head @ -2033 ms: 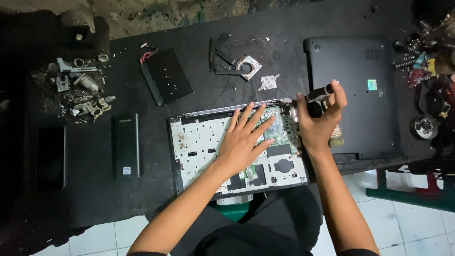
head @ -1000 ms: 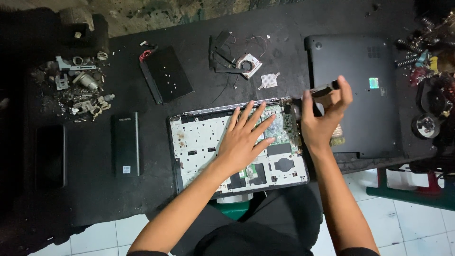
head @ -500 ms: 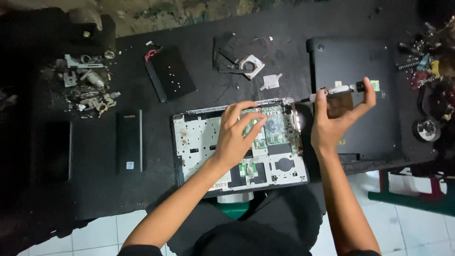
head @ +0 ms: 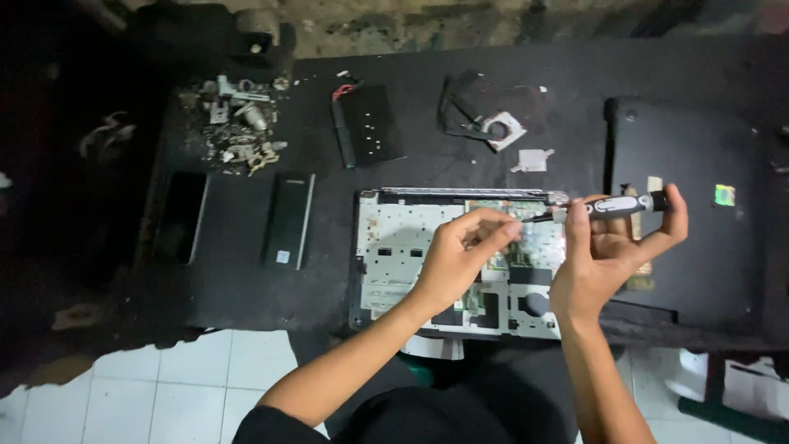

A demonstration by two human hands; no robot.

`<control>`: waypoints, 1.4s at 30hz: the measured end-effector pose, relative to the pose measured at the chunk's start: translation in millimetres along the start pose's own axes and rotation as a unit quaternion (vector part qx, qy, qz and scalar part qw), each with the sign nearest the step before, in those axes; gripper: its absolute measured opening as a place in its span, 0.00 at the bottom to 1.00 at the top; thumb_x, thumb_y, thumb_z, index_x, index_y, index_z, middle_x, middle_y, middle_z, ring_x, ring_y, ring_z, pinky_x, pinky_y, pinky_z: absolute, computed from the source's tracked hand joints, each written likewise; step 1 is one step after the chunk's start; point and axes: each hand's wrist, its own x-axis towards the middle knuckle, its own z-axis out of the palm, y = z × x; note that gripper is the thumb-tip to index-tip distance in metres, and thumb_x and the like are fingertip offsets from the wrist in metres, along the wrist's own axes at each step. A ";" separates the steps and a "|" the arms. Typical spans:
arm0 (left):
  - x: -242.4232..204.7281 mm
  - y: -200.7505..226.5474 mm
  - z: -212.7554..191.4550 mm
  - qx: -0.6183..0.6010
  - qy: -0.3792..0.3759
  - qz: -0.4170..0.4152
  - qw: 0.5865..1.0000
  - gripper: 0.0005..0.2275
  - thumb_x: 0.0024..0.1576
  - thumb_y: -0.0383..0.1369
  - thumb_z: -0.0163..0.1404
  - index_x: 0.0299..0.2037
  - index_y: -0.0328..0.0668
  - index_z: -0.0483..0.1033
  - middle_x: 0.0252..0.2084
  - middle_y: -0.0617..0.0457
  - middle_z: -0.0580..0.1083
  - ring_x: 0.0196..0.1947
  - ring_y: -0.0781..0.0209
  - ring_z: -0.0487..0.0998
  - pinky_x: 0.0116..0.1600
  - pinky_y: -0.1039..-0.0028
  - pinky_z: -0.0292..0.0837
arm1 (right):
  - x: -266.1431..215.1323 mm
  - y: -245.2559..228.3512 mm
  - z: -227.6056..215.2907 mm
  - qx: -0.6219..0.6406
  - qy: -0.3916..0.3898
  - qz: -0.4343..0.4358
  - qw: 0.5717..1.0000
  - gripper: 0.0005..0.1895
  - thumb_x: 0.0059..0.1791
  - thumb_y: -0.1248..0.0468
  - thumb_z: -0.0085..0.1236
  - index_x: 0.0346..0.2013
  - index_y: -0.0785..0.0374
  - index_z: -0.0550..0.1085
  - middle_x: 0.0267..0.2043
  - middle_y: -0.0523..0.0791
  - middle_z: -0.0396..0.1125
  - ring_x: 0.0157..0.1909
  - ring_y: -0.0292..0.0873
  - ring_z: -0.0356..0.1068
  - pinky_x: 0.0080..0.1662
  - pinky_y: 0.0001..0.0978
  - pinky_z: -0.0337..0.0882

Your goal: The person uses a screwdriver to remove screws from the internal frame of a disassembled laptop. They then lift and remove the motherboard and other internal components, placing them on the workbench.

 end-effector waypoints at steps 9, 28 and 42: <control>-2.0 -11.9 -24.5 0.008 0.041 0.010 0.999 0.10 0.61 0.36 0.51 0.47 0.40 0.76 0.41 0.51 0.79 0.37 0.63 0.78 0.48 0.76 0.76 | -8.1 9.8 14.4 0.064 0.020 0.021 0.998 0.36 0.64 0.81 0.56 0.72 0.45 0.49 0.44 0.53 0.65 0.46 0.47 0.69 0.57 0.41 0.79; 151.5 -37.0 -210.6 0.644 0.078 0.132 0.749 0.01 0.55 0.31 0.60 0.35 0.52 0.84 0.40 0.50 0.77 0.49 0.41 0.75 0.53 0.54 0.72 | -36.0 15.5 -38.4 -0.040 -0.084 0.199 0.976 0.34 0.54 0.71 0.55 0.67 0.47 0.49 0.27 0.35 0.46 0.30 0.31 0.52 0.39 0.23 0.59; 153.9 -35.9 -205.6 0.706 0.053 0.072 0.702 0.05 0.53 0.34 0.62 0.38 0.53 0.85 0.43 0.48 0.78 0.46 0.41 0.74 0.52 0.51 0.69 | -39.5 19.9 -40.4 -0.030 -0.111 0.176 0.978 0.34 0.54 0.70 0.56 0.68 0.49 0.50 0.26 0.38 0.55 0.28 0.32 0.56 0.35 0.25 0.59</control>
